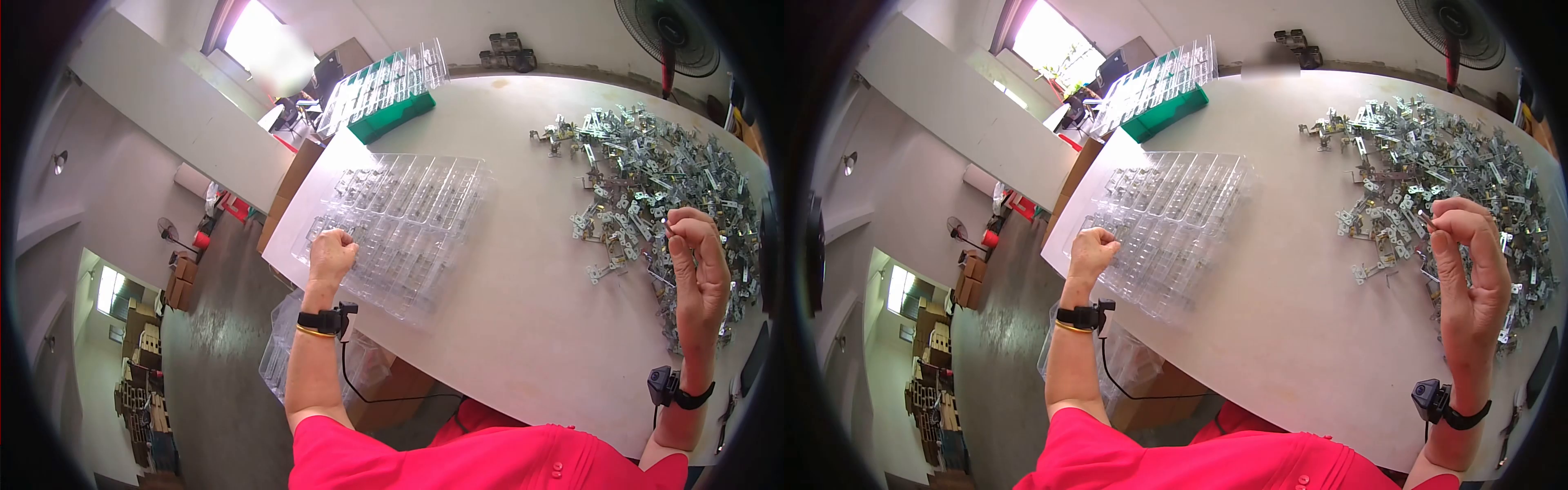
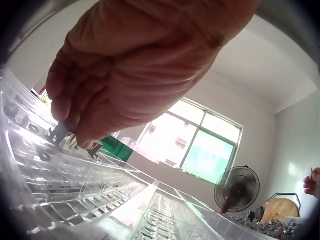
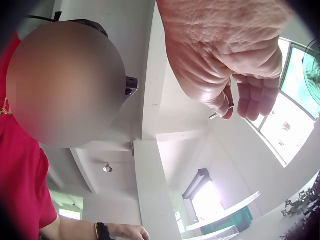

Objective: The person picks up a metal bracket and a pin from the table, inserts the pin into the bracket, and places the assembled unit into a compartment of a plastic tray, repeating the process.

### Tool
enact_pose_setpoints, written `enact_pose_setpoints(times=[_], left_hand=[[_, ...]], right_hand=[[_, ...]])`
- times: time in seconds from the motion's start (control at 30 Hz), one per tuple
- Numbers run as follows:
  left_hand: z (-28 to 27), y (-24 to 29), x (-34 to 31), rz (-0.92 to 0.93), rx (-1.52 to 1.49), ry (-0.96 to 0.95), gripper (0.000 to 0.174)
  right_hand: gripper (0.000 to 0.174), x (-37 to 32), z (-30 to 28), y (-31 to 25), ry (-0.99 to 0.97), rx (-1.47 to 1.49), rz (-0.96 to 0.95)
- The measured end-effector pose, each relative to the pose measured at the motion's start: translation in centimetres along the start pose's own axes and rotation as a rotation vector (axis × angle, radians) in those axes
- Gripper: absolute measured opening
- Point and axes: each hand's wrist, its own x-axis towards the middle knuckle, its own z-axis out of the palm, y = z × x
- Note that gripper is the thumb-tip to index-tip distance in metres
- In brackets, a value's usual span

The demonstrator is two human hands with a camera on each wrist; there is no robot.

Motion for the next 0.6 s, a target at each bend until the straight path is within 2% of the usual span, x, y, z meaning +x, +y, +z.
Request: enact_pose_setpoints(times=[0.3,0.4,0.6], left_hand=[[-0.1,0.5,-0.4,0.013,0.063,-0.05,0.018],[0.5,-0.1,0.0,0.047,0.129,-0.041,0.022],[0.4,0.4,-0.1,-0.014,0.165,-0.109,0.02]], right_hand=[[0.005,0.0,0.3,-0.4,0.003,-0.014,-0.001],[0.004,0.0,0.3,-0.5,0.013,-0.012,0.006],[0.003,0.0,0.4,-0.5,0.023,-0.004,0.003]])
